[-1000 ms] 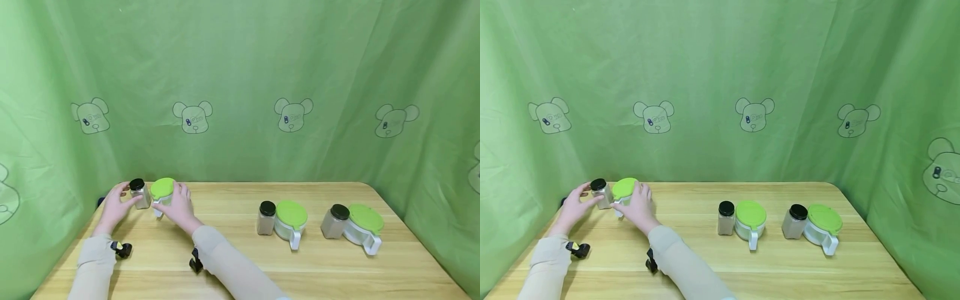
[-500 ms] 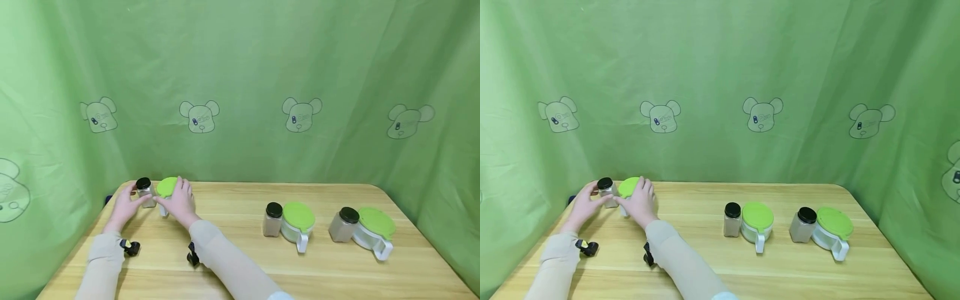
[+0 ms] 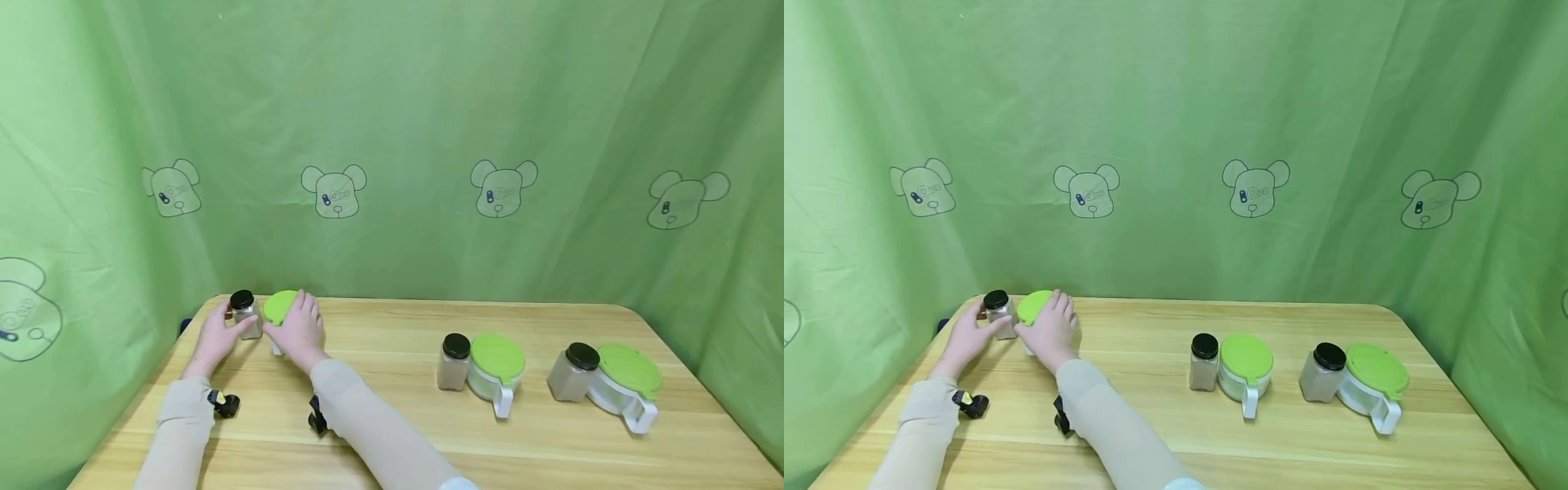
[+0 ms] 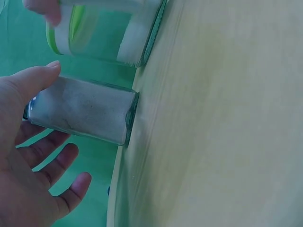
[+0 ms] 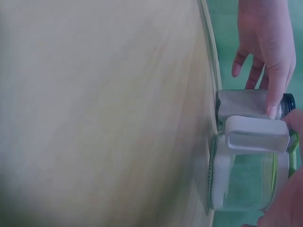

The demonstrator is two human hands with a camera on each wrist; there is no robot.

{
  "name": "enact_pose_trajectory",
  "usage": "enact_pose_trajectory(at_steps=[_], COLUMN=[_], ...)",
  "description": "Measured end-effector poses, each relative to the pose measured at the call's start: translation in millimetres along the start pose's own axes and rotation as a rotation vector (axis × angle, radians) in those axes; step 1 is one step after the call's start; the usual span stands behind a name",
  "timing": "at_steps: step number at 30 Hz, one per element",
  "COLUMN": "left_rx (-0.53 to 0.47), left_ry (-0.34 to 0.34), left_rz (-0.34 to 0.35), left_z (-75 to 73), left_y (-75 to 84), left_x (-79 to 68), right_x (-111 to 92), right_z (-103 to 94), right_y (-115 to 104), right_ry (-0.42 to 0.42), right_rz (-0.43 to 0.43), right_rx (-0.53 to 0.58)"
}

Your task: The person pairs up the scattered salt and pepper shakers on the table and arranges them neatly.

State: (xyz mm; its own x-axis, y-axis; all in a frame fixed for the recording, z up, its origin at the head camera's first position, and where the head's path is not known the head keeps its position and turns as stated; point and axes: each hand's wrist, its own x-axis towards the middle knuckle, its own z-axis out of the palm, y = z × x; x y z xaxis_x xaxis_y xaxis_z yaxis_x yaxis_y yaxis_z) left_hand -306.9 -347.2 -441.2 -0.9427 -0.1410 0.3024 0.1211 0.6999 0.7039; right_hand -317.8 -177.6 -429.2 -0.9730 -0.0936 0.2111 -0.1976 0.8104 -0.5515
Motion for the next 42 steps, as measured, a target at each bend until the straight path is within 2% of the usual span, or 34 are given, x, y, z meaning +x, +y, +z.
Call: enact_pose_trajectory(at_steps=[9, 19, 26, 31, 42], left_rx=[0.011, 0.028, 0.034, 0.025, -0.007], left_ry=[0.003, -0.006, -0.013, -0.025, 0.029], left_rz=[-0.008, -0.016, -0.018, -0.057, -0.114], left_z=[-1.6, -1.7, -0.6, 0.5, 1.6], left_y=[2.3, -2.4, -2.1, 0.1, -2.9], left_x=[-0.5, -0.2, 0.5, 0.3, 0.9], right_x=[2.5, 1.9, 2.4, 3.4, 6.2], right_z=[0.1, -1.0, -3.0, -2.7, 1.8], right_y=[4.5, 6.0, 6.6, 7.4, 12.0], right_ry=[-0.02, -0.038, -0.027, -0.018, -0.014], right_rz=[-0.037, -0.074, -0.066, -0.073, -0.095], right_rx=[0.005, -0.052, -0.019, -0.001, 0.087])
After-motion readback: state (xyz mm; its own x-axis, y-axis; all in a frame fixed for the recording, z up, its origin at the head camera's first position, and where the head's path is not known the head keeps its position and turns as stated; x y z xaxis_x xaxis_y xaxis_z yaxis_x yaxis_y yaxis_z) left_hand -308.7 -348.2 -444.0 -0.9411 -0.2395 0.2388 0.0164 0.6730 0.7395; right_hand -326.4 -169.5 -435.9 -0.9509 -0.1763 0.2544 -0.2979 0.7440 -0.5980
